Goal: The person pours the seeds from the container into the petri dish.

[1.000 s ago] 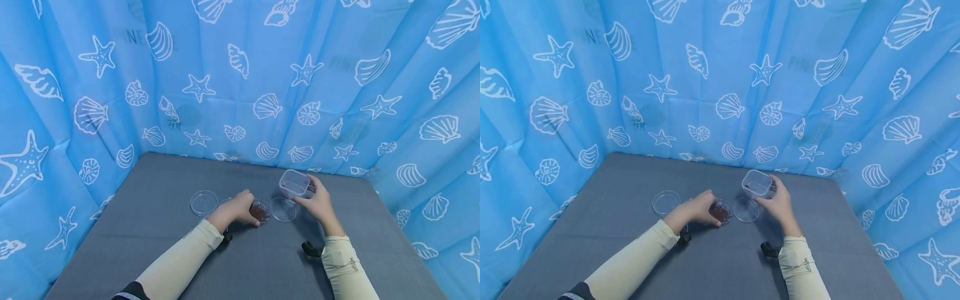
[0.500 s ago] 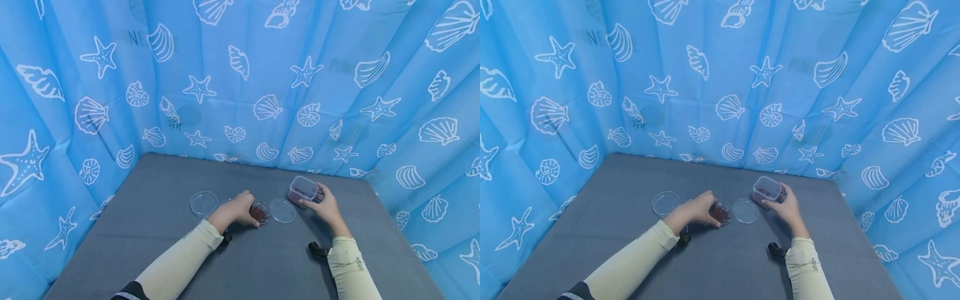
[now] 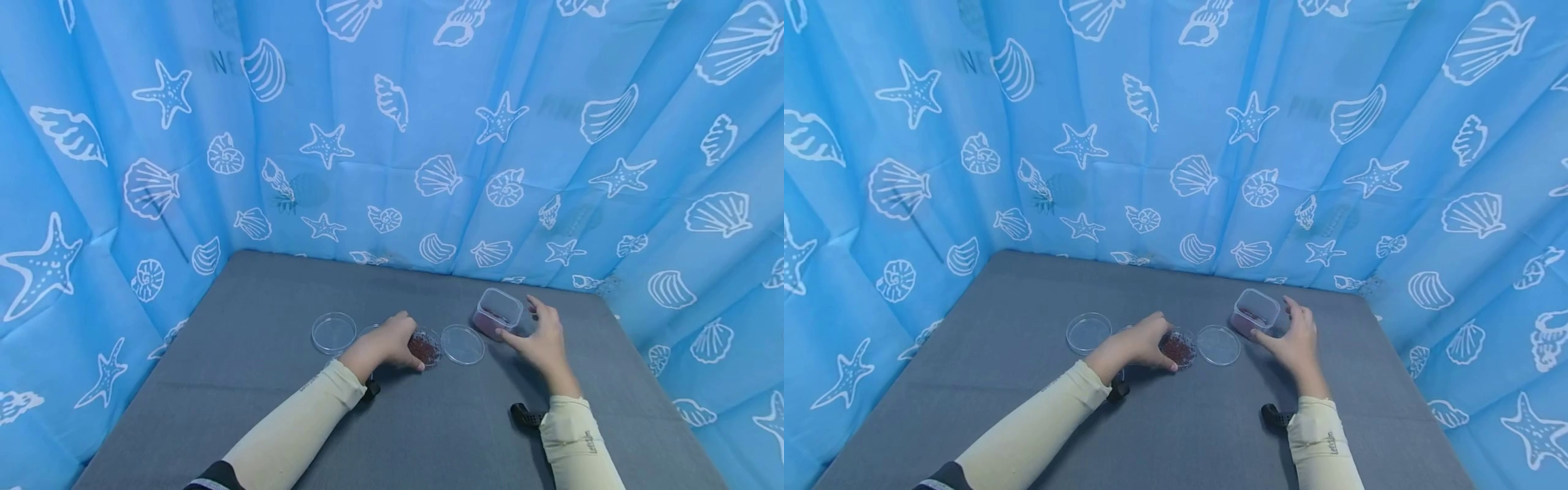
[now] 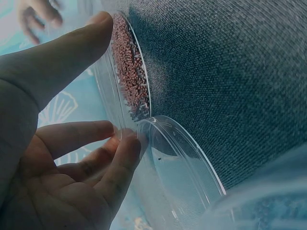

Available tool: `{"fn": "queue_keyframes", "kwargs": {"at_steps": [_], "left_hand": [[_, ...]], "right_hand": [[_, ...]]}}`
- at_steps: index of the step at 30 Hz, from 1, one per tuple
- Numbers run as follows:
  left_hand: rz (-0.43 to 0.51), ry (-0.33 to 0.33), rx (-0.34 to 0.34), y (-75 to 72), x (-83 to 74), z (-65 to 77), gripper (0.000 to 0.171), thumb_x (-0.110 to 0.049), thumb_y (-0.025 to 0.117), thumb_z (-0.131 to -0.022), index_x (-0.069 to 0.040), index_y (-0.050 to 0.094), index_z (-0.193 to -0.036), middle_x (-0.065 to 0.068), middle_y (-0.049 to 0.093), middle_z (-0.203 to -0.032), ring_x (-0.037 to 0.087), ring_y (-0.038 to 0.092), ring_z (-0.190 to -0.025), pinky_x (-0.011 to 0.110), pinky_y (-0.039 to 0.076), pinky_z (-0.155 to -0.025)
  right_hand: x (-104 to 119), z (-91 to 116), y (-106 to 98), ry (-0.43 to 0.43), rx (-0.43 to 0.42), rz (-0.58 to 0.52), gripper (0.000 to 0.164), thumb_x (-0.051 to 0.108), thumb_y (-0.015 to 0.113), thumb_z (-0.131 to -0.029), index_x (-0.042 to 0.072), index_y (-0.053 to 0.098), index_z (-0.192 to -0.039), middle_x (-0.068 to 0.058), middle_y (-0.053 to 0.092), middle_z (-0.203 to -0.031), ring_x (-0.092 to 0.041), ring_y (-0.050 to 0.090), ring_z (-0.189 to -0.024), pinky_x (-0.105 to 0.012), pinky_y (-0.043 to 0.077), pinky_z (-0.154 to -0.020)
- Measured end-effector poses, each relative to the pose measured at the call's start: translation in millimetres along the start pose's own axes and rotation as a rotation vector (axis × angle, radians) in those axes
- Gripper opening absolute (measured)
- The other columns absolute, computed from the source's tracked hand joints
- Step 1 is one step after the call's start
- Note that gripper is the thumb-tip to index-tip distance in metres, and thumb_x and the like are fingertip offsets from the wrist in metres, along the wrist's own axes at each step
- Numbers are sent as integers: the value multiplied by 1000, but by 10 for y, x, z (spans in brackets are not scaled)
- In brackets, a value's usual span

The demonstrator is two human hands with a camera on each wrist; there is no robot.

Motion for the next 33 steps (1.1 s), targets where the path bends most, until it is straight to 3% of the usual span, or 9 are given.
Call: {"fn": "queue_keyframes", "kwargs": {"at_steps": [2,4,8,12,18,22,26,33], "left_hand": [[4,2,0,-2,7,-7,66,-43,92,-83,-3,67,-129,12,60,-131,24,62,-112,41,56,-95],[7,3,-4,-6,20,-17,64,-43,92,-83,-4,67,-127,12,60,-130,23,62,-111,40,56,-93],[-2,2,-9,-17,42,-37,63,-43,92,-83,-3,67,-124,12,59,-130,25,62,-112,41,56,-93],[-12,3,-1,-21,44,-44,67,-44,92,-83,-2,66,-128,14,59,-132,26,63,-116,42,56,-97],[16,-12,-1,-15,40,-33,65,-43,93,-82,-3,67,-126,12,59,-131,24,63,-113,41,57,-97],[33,-15,-1,-8,38,-17,66,-41,94,-81,-2,66,-126,11,60,-126,22,62,-108,40,57,-96],[33,-18,5,-4,31,-4,67,-41,94,-82,-2,66,-128,10,60,-125,20,61,-106,40,57,-94],[35,-6,2,-5,13,-9,70,-40,94,-82,-1,64,-133,10,60,-125,21,61,-108,40,57,-96]], "right_hand": [[97,36,-39,-90,-86,63,90,26,95,-78,-1,51,-151,-29,53,-133,-47,52,-122,-65,45,-98],[209,73,-57,-176,-107,84,82,25,96,-77,0,58,-145,-25,58,-126,-45,55,-116,-63,47,-94],[404,144,-27,-267,-7,74,71,28,95,-79,1,65,-138,-20,63,-122,-38,63,-108,-57,55,-88],[526,210,37,-218,147,107,73,39,94,-80,3,66,-138,-18,66,-120,-35,66,-105,-50,56,-82],[594,256,149,-82,358,196,94,58,91,-76,0,61,-144,-22,67,-129,-37,67,-115,-58,56,-92],[581,259,226,-9,414,246,101,65,89,-74,0,59,-145,-19,69,-130,-35,68,-116,-58,56,-94],[592,263,278,11,453,277,103,68,88,-73,-3,60,-143,-20,66,-131,-37,66,-118,-60,55,-95],[591,255,319,37,437,326,101,69,89,-71,-3,63,-138,-17,66,-125,-34,66,-109,-58,56,-89]]}}
Point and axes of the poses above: each hand's wrist, its own z-axis away from the middle knuckle, its own y-axis out of the palm, x = y × z, the point moved 1 cm from there along -z, towards the middle knuckle
